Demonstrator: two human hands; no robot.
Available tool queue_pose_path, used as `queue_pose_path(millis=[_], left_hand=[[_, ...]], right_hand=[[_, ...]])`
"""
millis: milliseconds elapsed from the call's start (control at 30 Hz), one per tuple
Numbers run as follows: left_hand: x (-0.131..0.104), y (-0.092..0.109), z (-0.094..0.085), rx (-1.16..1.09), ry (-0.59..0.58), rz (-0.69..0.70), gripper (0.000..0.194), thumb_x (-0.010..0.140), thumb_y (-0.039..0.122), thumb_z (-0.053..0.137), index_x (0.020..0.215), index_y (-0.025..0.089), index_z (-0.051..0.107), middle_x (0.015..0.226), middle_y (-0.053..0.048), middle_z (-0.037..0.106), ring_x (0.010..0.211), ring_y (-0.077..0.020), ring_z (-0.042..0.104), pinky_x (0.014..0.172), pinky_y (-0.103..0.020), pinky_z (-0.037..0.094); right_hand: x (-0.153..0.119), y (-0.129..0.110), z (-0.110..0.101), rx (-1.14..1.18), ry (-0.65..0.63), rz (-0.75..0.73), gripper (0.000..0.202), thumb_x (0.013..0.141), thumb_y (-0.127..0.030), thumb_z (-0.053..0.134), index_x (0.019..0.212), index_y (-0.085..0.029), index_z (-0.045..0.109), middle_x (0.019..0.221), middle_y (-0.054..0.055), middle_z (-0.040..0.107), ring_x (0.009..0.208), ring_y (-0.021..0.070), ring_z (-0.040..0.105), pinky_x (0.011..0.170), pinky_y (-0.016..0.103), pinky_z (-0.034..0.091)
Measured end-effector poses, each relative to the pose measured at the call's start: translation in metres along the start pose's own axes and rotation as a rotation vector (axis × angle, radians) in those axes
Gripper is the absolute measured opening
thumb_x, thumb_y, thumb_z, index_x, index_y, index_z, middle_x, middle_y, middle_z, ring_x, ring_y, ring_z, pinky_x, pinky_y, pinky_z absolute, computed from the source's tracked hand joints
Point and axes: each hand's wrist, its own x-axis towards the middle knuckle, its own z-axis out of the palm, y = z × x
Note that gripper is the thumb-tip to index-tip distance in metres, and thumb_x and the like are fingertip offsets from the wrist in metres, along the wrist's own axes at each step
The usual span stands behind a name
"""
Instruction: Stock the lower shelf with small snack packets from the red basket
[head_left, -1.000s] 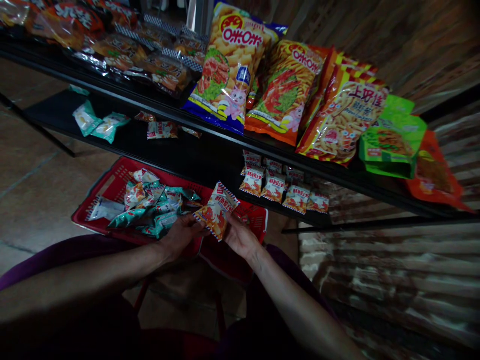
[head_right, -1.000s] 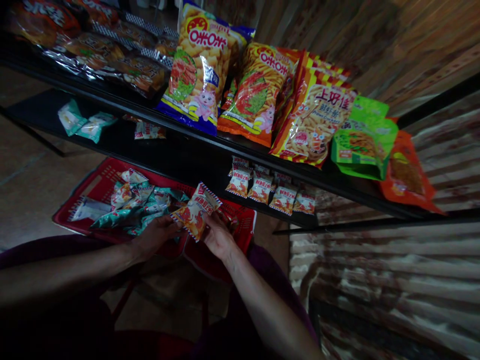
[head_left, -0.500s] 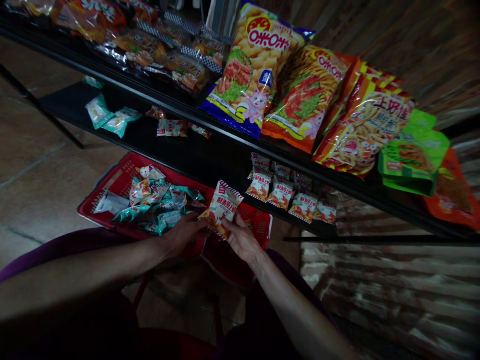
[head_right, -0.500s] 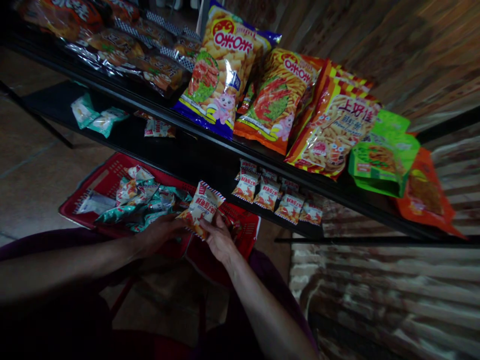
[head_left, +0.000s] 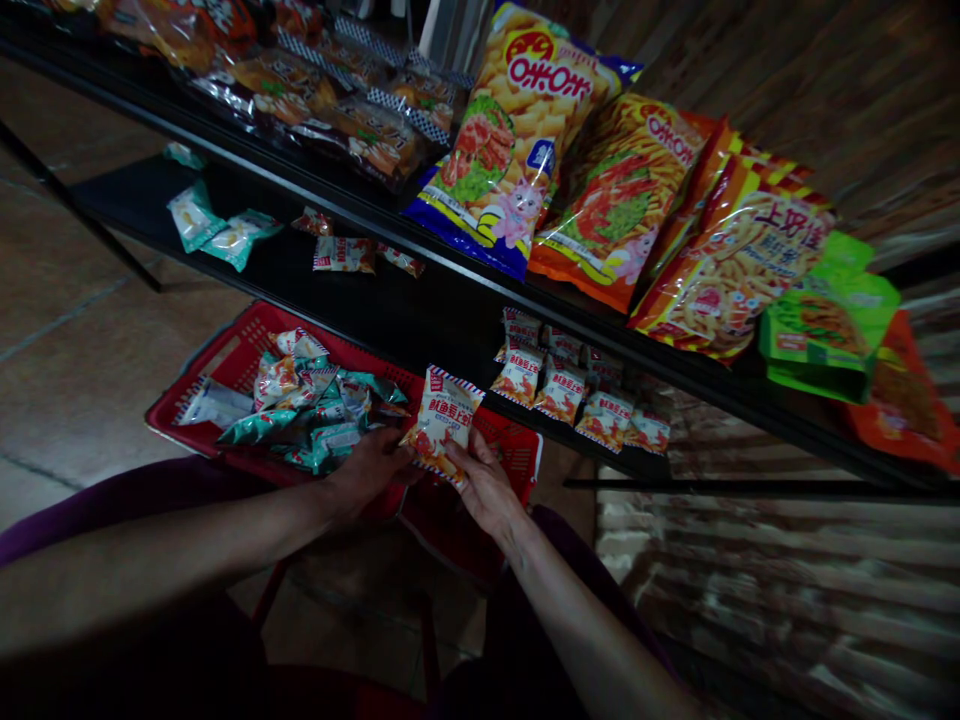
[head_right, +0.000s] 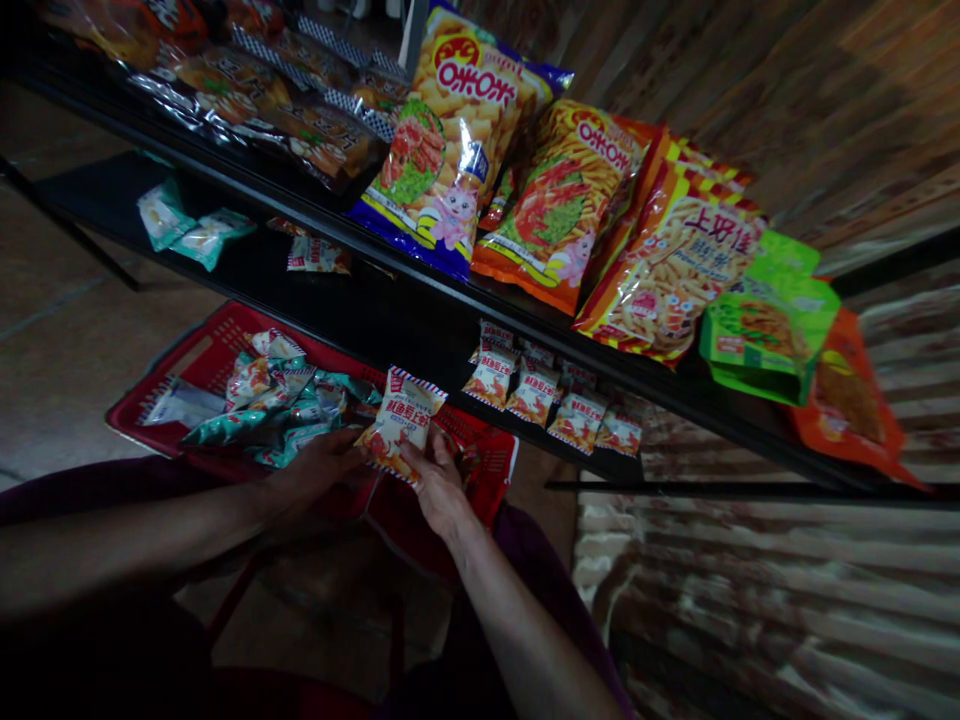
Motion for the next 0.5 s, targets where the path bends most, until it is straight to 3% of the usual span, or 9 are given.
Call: queue_pose_path(millis=[233,367,500], left_hand=[[0.000,0.003,0.002,0.010,-0.047,0.007,0.027,0.072,0.028,0.067,0.094,0.013,0.065,0.091,-0.007,0.070,0.074,-0.0156,0.065,0.071,-0.028,0.052],[0.024,0.003,0.005,0.094,0.012,0.095,0.016,0.077,0.024,0.061,0.087,0.013,0.066,0.085,-0.005,0.070,0.070,-0.0143,0.064,0.064,-0.025,0.052],[0.057,0.010,0.011,0.337,0.106,0.246,0.016,0.081,0.021,0.054,0.088,0.015,0.067,0.081,-0.005,0.070,0.069,-0.0142,0.063,0.063,-0.023,0.051]], right_hand=[[0.002,0.004,-0.002,0.018,0.050,0.026,0.052,0.059,-0.020,0.079,0.107,-0.026,0.060,0.097,-0.002,0.072,0.083,0.0147,0.068,0.076,0.025,0.055],[0.011,0.002,-0.001,-0.002,0.063,-0.013,0.049,0.061,-0.019,0.078,0.106,-0.028,0.061,0.096,-0.003,0.072,0.082,0.0138,0.067,0.075,0.025,0.055],[0.029,-0.008,-0.001,-0.025,0.114,-0.063,0.045,0.061,-0.018,0.078,0.102,-0.030,0.063,0.097,-0.005,0.071,0.084,0.0118,0.066,0.074,0.022,0.054]])
